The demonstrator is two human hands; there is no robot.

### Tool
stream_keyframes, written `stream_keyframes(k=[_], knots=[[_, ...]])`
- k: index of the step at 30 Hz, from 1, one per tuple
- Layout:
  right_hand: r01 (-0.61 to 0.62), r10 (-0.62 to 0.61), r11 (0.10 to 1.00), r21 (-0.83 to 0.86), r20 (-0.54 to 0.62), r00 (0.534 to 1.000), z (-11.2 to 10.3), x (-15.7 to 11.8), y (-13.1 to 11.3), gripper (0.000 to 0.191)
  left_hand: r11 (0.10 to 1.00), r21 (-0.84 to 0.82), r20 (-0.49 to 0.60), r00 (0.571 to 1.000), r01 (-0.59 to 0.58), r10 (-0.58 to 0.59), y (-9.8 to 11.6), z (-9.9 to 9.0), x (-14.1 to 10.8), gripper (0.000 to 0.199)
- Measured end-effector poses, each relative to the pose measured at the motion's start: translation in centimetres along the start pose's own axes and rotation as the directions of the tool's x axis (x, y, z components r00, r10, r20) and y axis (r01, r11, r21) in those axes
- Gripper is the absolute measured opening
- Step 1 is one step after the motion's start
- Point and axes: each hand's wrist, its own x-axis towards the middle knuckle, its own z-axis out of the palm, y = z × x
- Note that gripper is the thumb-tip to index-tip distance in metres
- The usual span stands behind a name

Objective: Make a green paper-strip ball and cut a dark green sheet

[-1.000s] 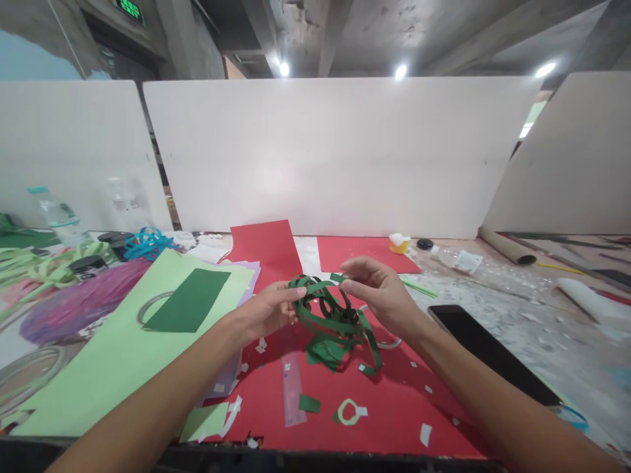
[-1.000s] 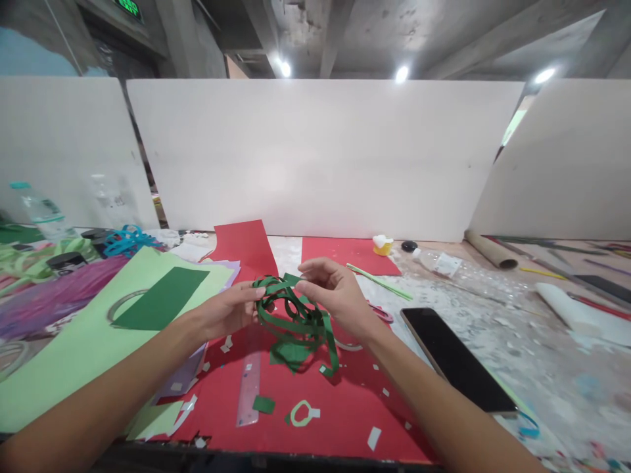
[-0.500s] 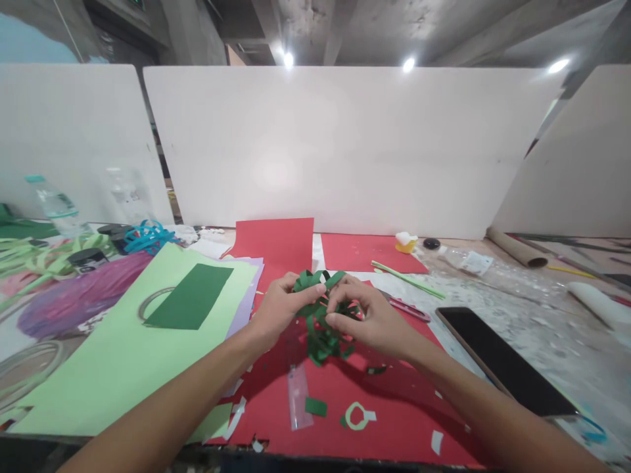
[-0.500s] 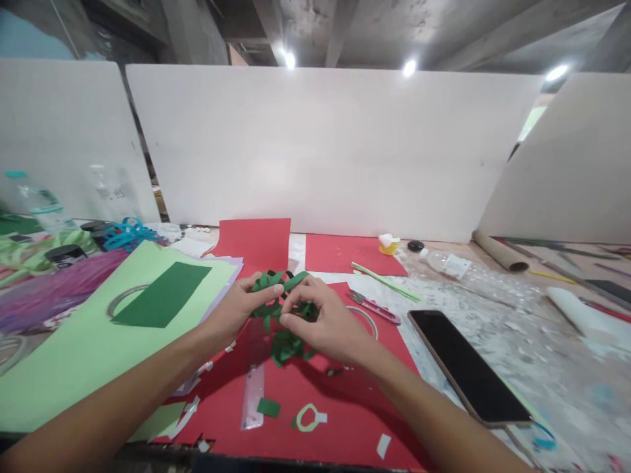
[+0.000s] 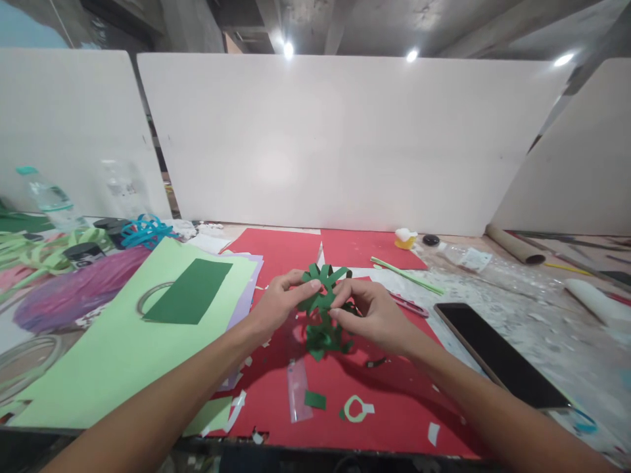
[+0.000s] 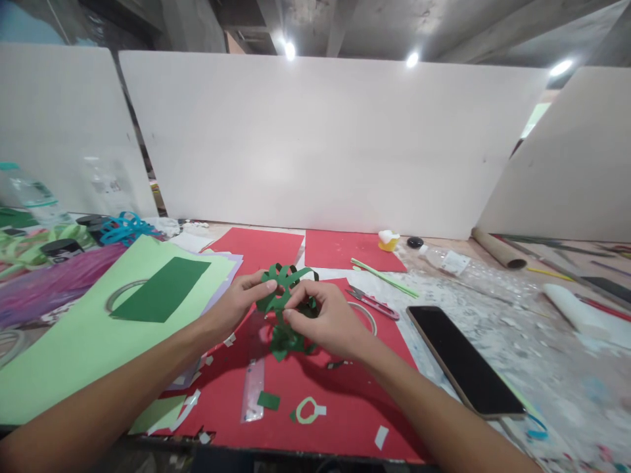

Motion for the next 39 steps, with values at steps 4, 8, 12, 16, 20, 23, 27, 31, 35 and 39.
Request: stream_keyframes(k=[4, 8, 12, 16, 20, 23, 27, 31, 35, 39], knots=[[0.027, -0.026, 0.999, -0.042, 0.022, 0.999, -0.5, -0.1, 0.0, 0.011, 0.957, -0.221, 0.172, 0.973, 0.19, -0.154, -0.2, -0.4, -0.1, 0.023], [0.079, -0.079, 0.997, -0.024, 0.0, 0.997, -0.6, -0.2, 0.1, 0.012, 0.868, -0.349, 0.35, 0.909, 0.352, -0.228, -0.6, -0.2, -0.2, 0.033], [0.085, -0.085, 0.996, -0.01, -0.033, 0.996, -0.5, -0.2, -0.1, 0.013, 0.956, -0.221, 0.237, 0.961, 0.194, -0.14, -0.2, 0.0, -0.5, 0.031], [0.009, -0.009, 0.999, 0.035, 0.02, 1.0, -0.5, -0.2, -0.6, 0.007, 0.996, -0.087, 0.142, 0.99, 0.024, -0.011, 0.2, 0.2, -0.6, 0.024], [-0.027, 0.011, 0.991, 0.13, 0.116, 0.993, -0.7, 0.0, -0.8, 0.009, 0.994, -0.094, 0.113, 0.993, 0.054, -0.043, -0.1, 0.1, -0.6, 0.022], [-0.011, -0.007, 0.989, 0.147, 0.122, 0.993, -1.0, 0.2, -0.4, 0.012, 0.987, -0.106, 0.072, 0.991, 0.118, -0.111, -0.3, 0.1, -0.5, 0.025], [-0.022, 0.013, 0.998, 0.066, 0.138, 0.99, -0.9, 0.1, -0.2, 0.014, 0.987, -0.107, 0.057, 0.992, 0.122, -0.116, -0.4, 0.1, -0.6, 0.026], [-0.023, 0.015, 0.998, 0.05, 0.144, 0.989, -0.9, -0.2, -0.7, 0.018, 0.987, -0.106, 0.05, 0.992, 0.121, -0.116, -0.1, 0.2, -0.7, 0.027], [-0.021, 0.021, 1.0, 0.0, 0.097, 0.995, -0.9, -0.2, -1.0, 0.024, 0.993, -0.074, 0.027, 0.996, 0.088, -0.086, 0.3, 0.3, -0.7, 0.027], [-0.033, 0.037, 0.998, -0.054, 0.083, 0.996, -0.8, -0.1, -1.0, 0.027, 0.994, -0.079, 0.036, 0.997, 0.075, -0.073, 0.3, 0.5, -0.6, 0.024]])
